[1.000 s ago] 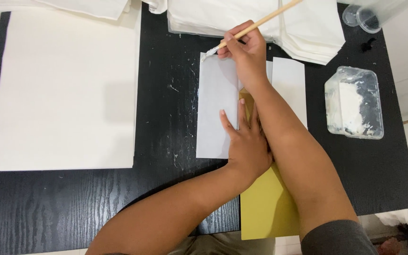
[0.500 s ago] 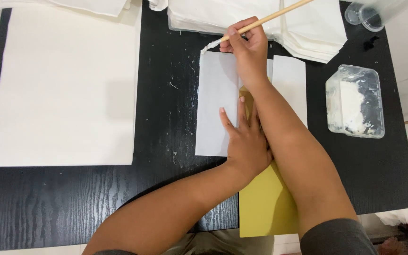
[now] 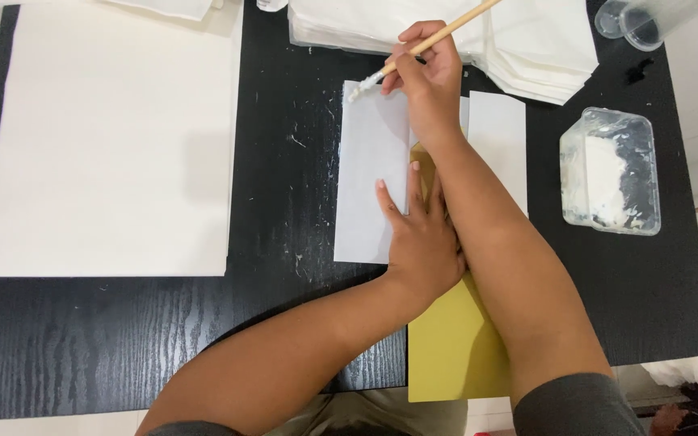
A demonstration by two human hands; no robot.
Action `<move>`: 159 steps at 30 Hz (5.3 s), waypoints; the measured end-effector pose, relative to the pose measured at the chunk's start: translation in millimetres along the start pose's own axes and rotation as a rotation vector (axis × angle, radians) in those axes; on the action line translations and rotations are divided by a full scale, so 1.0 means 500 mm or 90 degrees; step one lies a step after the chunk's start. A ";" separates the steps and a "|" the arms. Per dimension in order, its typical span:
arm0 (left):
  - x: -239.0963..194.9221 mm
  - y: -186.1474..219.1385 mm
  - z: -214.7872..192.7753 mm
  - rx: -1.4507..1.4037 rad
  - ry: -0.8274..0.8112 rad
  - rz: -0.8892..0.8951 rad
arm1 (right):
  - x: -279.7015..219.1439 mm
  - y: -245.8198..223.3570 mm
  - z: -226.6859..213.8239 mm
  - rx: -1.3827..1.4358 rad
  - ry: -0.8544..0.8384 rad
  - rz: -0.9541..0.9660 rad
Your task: The person applies white adhesive to a sheet of white paper using a brush, then folds the paper over a yellow rectangular object to wrap it. The person smooths the paper and folds the edges to secure the wrap.
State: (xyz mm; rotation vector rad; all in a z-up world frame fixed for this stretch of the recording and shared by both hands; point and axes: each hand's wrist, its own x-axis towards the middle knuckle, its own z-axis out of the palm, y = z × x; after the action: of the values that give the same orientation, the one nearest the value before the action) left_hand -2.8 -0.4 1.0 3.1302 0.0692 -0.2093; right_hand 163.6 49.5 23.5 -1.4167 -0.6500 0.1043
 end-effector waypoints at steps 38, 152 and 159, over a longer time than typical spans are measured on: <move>0.000 0.000 0.002 -0.008 0.001 -0.004 | -0.002 0.004 0.004 -0.012 -0.026 -0.024; -0.014 -0.002 0.052 0.071 0.342 0.012 | -0.256 -0.031 -0.250 -0.713 -0.141 -0.091; 0.003 -0.014 0.040 0.033 0.285 0.055 | -0.254 -0.018 -0.254 -0.702 -0.199 -0.019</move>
State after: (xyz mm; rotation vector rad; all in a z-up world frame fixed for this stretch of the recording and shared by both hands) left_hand -4.2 6.7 -19.2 3.1535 -0.0718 0.4971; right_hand 116.5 -119.8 -14.9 -2.4760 -1.0635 -0.0804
